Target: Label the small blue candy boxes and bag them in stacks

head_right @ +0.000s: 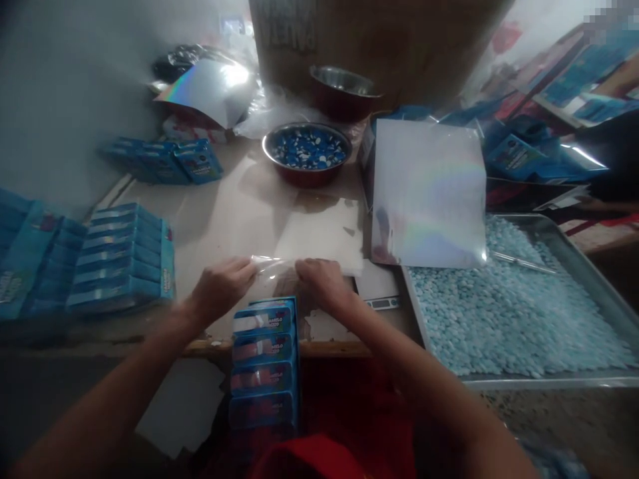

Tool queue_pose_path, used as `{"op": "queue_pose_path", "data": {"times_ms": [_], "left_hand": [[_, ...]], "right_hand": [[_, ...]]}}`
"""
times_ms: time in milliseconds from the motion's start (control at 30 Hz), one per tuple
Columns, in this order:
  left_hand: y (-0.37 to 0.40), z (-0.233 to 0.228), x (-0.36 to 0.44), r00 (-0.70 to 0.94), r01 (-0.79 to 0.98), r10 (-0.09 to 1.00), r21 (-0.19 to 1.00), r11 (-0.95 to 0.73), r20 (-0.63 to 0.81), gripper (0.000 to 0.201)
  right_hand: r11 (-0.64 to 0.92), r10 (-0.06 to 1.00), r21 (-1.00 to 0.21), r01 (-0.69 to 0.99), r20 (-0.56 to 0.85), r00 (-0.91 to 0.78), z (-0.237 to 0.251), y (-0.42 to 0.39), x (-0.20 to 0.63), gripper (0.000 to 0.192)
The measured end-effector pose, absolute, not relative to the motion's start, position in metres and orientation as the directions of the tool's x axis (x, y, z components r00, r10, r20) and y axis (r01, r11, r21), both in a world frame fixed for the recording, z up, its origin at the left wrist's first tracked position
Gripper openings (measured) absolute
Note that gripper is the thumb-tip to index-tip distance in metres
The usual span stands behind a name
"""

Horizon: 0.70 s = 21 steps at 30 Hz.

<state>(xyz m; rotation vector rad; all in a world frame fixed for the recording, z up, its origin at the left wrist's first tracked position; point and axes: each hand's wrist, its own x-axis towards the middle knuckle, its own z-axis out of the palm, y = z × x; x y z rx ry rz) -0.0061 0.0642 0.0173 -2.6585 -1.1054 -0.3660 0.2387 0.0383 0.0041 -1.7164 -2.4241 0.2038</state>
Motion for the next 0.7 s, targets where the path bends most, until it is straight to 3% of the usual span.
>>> {"op": "queue_pose_path", "data": {"times_ms": [100,267,333,533,700], "left_hand": [[0.033,0.012,-0.008,0.569,0.798,0.728,-0.042,-0.601,0.382,0.026],[0.018,0.029,-0.007,0.536,0.827,0.84,0.144,-0.543,0.084,0.021],[0.022,0.04,-0.009,0.519,0.839,0.853,0.162,-0.52,0.054,0.023],[-0.006,0.059,-0.016,0.464,0.83,0.835,0.185,-0.527,0.296,0.024],[-0.044,0.068,-0.015,0.259,0.839,0.776,0.265,-0.476,0.575,0.009]], "right_hand": [[0.291,0.955,-0.264,0.919,0.024,-0.296,-0.006,0.016,0.248,0.008],[0.217,0.96,-0.377,0.9,-0.084,-0.267,0.005,0.008,0.241,0.017],[0.154,0.965,-0.402,0.902,-0.133,-0.224,0.022,0.015,0.237,0.017],[0.102,0.968,-0.383,0.918,-0.175,-0.181,0.075,0.012,0.227,0.015],[0.187,0.982,-0.399,0.898,0.099,-0.161,0.094,-0.029,0.219,0.019]]}}
